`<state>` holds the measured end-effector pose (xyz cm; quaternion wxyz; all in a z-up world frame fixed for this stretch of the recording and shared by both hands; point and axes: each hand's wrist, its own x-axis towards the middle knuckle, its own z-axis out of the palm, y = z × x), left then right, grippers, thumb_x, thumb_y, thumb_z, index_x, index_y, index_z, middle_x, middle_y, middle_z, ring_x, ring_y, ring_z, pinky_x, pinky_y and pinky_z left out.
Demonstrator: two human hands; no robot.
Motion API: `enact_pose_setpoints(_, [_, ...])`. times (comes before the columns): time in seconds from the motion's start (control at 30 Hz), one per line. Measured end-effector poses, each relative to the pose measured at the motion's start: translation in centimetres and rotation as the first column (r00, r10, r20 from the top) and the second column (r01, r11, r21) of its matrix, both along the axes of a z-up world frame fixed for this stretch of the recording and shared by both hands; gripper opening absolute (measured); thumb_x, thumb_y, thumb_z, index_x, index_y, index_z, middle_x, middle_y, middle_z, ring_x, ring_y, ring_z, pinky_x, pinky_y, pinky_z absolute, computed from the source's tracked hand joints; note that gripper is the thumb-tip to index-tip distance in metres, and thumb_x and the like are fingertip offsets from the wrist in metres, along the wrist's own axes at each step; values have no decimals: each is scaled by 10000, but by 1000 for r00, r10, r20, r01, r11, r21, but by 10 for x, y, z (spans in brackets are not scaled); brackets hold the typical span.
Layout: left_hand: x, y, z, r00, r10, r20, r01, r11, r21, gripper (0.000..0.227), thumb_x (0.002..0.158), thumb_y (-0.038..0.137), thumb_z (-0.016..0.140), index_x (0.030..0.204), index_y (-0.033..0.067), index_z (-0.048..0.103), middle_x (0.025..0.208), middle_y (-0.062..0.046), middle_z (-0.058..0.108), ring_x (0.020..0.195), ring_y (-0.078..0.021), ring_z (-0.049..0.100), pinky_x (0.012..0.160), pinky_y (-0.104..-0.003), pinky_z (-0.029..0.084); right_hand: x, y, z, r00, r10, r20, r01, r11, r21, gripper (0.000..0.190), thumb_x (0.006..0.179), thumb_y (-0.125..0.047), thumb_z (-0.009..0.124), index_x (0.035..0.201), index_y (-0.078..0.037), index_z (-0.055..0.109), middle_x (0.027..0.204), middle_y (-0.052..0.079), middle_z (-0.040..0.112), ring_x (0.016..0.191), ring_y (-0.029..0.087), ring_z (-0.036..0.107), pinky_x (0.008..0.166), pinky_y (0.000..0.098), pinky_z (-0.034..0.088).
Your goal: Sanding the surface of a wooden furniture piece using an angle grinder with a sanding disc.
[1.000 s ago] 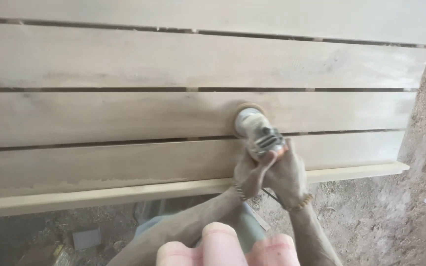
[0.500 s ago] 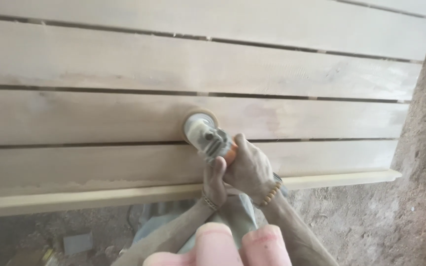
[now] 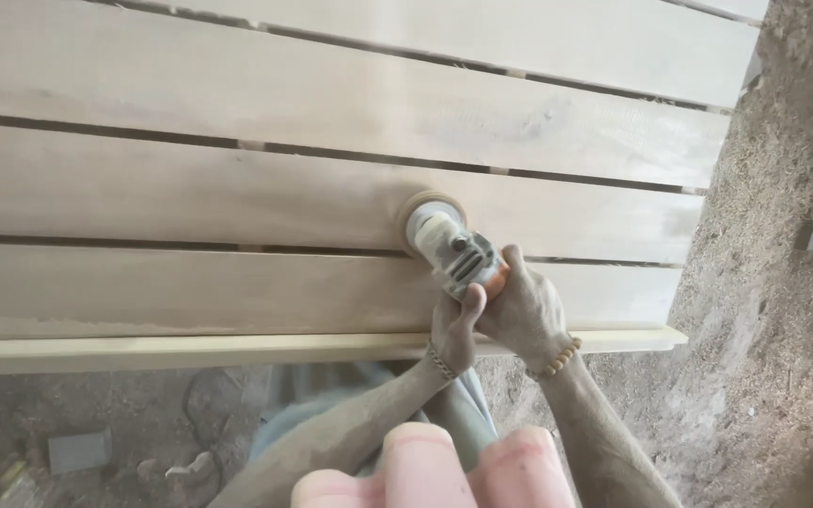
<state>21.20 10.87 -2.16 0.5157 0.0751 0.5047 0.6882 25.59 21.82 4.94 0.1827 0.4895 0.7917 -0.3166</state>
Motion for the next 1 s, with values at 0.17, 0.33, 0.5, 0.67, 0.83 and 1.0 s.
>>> enact_pose_setpoints(0.17, [51, 37, -11, 999, -49, 14, 50, 998, -40, 848, 979, 689, 486, 1473, 1, 444, 1399, -162, 609, 1315, -276, 602, 1086, -398, 498, 59, 33, -20, 999, -27, 36, 26, 999, 23, 724, 705, -353, 874, 1175, -7, 444, 778, 210, 731, 688, 393, 759, 584, 466, 628])
enact_pose_setpoints(0.33, [54, 49, -6, 993, -119, 18, 120, 989, -86, 899, 906, 738, 512, 1439, 29, 370, 1328, -175, 612, 1244, -293, 633, 1027, -409, 543, 61, 41, -10, 986, -95, 138, 91, 995, 33, 683, 730, -335, 881, 1170, -14, 468, 799, 195, 747, 688, 333, 765, 573, 417, 639])
enact_pose_setpoints(0.5, [7, 15, -7, 994, -101, 45, 103, 994, -42, 830, 945, 697, 519, 1429, 30, 420, 1319, -165, 640, 1227, -279, 653, 1036, -400, 553, 17, 12, -16, 991, -93, 101, 96, 995, -24, 640, 752, -318, 851, 1156, -8, 464, 790, 168, 748, 673, 302, 780, 563, 402, 649])
enact_pose_setpoints(0.67, [-68, -48, -14, 994, 19, 109, -12, 998, -69, 604, 1049, 471, 527, 1410, -13, 516, 1359, -153, 611, 1265, -255, 585, 1091, -392, 462, -81, -36, 11, 987, -133, -89, 129, 990, -53, 679, 710, -316, 845, 1168, -8, 449, 783, 171, 739, 683, 347, 767, 575, 454, 628])
enact_pose_setpoints(0.83, [-91, -73, -36, 986, 51, 159, -32, 993, -118, 547, 1051, 411, 486, 1405, -2, 549, 1366, -150, 626, 1262, -254, 605, 1081, -379, 470, -107, -59, 4, 972, -102, -211, 103, 995, -5, 577, 761, -340, 835, 1139, -51, 507, 837, 212, 715, 790, 456, 719, 683, 544, 572])
enact_pose_setpoints(1.0, [-41, -23, -5, 993, -28, 113, 38, 995, -87, 638, 998, 468, 609, 1388, -35, 555, 1318, -186, 653, 1223, -290, 635, 1066, -405, 492, -43, -26, 8, 956, -284, 78, 291, 951, -107, 640, 728, -345, 853, 1127, -5, 485, 828, 184, 729, 752, 363, 759, 646, 456, 623])
